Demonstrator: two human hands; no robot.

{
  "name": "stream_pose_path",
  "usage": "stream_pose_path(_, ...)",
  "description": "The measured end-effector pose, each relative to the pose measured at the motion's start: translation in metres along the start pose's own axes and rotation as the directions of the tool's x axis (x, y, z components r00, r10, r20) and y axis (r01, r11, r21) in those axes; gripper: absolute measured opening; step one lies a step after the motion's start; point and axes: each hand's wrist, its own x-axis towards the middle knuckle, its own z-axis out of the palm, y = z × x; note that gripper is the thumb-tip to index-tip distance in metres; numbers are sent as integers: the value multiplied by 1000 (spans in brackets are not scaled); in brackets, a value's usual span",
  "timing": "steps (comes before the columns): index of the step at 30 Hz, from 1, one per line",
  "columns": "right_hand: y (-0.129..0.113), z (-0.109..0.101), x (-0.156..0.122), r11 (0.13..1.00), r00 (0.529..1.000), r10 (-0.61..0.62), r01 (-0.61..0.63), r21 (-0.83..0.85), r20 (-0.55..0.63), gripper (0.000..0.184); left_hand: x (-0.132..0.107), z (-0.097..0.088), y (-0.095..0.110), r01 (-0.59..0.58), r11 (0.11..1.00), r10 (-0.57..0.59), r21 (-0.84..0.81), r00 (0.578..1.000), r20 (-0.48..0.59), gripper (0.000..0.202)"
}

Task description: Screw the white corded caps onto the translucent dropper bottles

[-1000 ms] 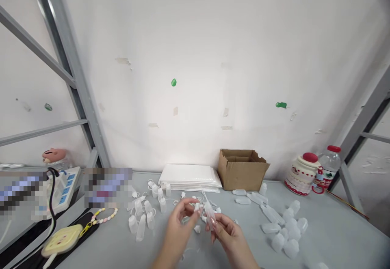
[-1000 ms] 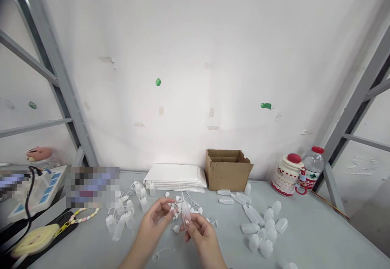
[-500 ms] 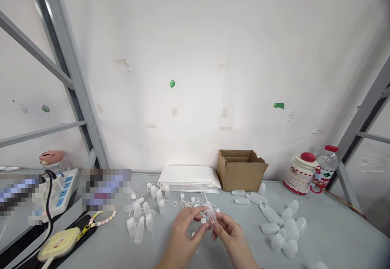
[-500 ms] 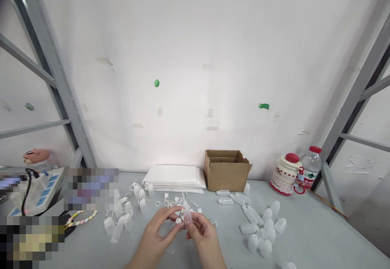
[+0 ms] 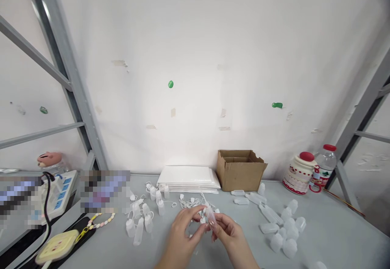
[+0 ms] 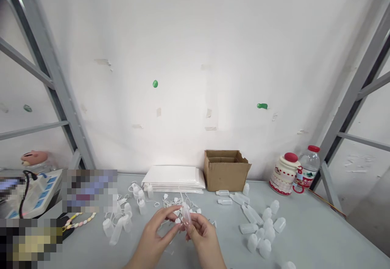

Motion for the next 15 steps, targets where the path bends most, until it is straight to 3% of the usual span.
stream_pose_path(7, 9, -2, -3, 994, 999, 28, -31, 105, 35, 29, 3, -1, 6, 98, 988, -95, -118, 995, 28, 25)
stream_pose_path(15, 26, -2, 2, 967, 997, 57, -68, 245, 51, 29, 1, 3, 0, 94, 982, -98, -162, 995, -16, 25)
